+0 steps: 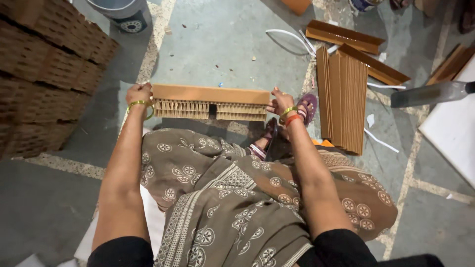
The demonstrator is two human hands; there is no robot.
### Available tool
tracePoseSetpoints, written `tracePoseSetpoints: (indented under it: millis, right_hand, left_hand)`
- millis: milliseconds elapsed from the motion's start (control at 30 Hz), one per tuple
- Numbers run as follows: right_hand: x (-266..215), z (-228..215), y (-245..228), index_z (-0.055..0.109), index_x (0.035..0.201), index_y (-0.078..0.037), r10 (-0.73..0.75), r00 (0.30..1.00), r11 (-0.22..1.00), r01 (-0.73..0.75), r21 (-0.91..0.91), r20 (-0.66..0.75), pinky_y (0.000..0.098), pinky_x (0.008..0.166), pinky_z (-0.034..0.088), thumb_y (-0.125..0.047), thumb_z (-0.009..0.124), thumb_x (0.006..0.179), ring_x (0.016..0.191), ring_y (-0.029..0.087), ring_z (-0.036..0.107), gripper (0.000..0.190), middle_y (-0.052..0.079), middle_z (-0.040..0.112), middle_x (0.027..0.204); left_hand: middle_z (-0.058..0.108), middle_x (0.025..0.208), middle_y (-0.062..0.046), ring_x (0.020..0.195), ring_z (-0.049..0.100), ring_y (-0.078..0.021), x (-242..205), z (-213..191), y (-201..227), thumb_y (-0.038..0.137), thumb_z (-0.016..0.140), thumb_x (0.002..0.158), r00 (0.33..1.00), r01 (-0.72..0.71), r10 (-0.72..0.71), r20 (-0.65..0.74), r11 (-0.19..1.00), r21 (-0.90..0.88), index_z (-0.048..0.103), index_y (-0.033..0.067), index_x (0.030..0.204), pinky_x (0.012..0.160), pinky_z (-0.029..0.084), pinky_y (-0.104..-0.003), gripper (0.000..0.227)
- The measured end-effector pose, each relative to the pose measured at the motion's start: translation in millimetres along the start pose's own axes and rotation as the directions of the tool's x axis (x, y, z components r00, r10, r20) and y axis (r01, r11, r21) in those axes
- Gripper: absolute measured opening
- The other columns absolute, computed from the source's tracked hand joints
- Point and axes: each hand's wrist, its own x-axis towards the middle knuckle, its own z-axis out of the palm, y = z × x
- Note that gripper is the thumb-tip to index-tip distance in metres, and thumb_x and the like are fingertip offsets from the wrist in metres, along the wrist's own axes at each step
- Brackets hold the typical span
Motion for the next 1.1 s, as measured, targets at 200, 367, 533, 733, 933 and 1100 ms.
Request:
tracePoseSetpoints:
  millis: [200, 367, 533, 733, 933, 1100]
  right_hand:
    - [3.1, -5.7, 9.2, 0.075, 0.11, -0.003, -0.165, 0.982, 0.663, 0.043, -0.748, -0.09, 0.0461, 0.083, 0.059, -0.051, 0.053, 0.105, 0.086, 0.033, 0.074, 0.053, 0.022, 0.074, 0.092]
    - [12.4, 22.1, -1.2, 0.074, 0.117, -0.01, -0.692, 0.719, 0.321, 0.388, -0.864, 0.066, 0.046, 0.091, 0.053, -0.045, 0.052, 0.1, 0.105, 0.038, 0.068, 0.045, 0.021, 0.073, 0.113]
    - [-20.0, 72.8, 20.7, 0.073, 0.112, -0.012, -0.682, 0.646, -0.072, 0.408, -0.91, 0.343, 0.0543, 0.087, 0.05, -0.051, 0.058, 0.097, 0.097, 0.041, 0.065, 0.044, 0.021, 0.071, 0.105]
    - [-48.4, 81.0, 1.5, 0.073, 0.118, -0.016, -0.602, 0.729, 0.085, 0.466, -0.881, 0.327, 0.048, 0.093, 0.049, -0.045, 0.049, 0.104, 0.104, 0.035, 0.065, 0.04, 0.013, 0.071, 0.105]
    - [-54.1, 83.4, -2.6, 0.074, 0.11, -0.016, -0.634, 0.716, 0.112, 0.461, -0.881, 0.294, 0.0477, 0.092, 0.05, -0.043, 0.05, 0.101, 0.103, 0.032, 0.067, 0.037, 0.01, 0.073, 0.102]
    - [-50.8, 81.8, 1.0, 0.077, 0.103, -0.016, -0.616, 0.725, 0.09, 0.452, -0.887, 0.307, 0.0466, 0.092, 0.05, -0.044, 0.047, 0.102, 0.102, 0.032, 0.067, 0.04, 0.011, 0.074, 0.101]
  left_hand:
    - [0.077, 0.091, -0.013, 0.081, 0.072, -0.0279, 23.9, 0.9, -10.0, 0.04, 0.067, 0.097, 0.98, -0.173, 0.199, 0.007, 0.832, 0.527, 0.077, 0.0077, 0.1, 0.077, 0.056, -0.04, 0.034]
    - [0.071, 0.11, -0.016, 0.101, 0.064, -0.0404, 32.0, 20.3, -4.0, 0.037, 0.059, 0.102, 0.779, -0.483, 0.623, 0.07, 0.526, 0.7, 0.076, 0.0156, 0.11, 0.085, 0.049, -0.053, 0.028]
    - [0.07, 0.11, -0.014, 0.104, 0.063, -0.0369, 2.4, 49.6, 3.6, 0.036, 0.057, 0.104, 0.61, -0.722, 0.668, 0.426, 0.246, 0.647, 0.074, 0.0156, 0.118, 0.09, 0.045, -0.053, 0.03]
    - [0.072, 0.105, -0.011, 0.098, 0.067, -0.034, -19.1, 47.8, 13.2, 0.03, 0.051, 0.105, 0.693, -0.664, 0.561, 0.452, 0.254, 0.703, 0.074, 0.0177, 0.11, 0.086, 0.05, -0.048, 0.026]
    - [0.074, 0.106, -0.011, 0.099, 0.067, -0.0365, -15.7, 47.8, 22.9, 0.032, 0.049, 0.102, 0.79, -0.604, 0.378, 0.483, 0.345, 0.718, 0.075, 0.0182, 0.107, 0.089, 0.051, -0.047, 0.03]
    - [0.074, 0.106, -0.013, 0.099, 0.068, -0.0371, -14.7, 51.2, 18.6, 0.035, 0.048, 0.103, 0.783, -0.599, 0.423, 0.456, 0.313, 0.737, 0.075, 0.0142, 0.105, 0.089, 0.05, -0.05, 0.034]
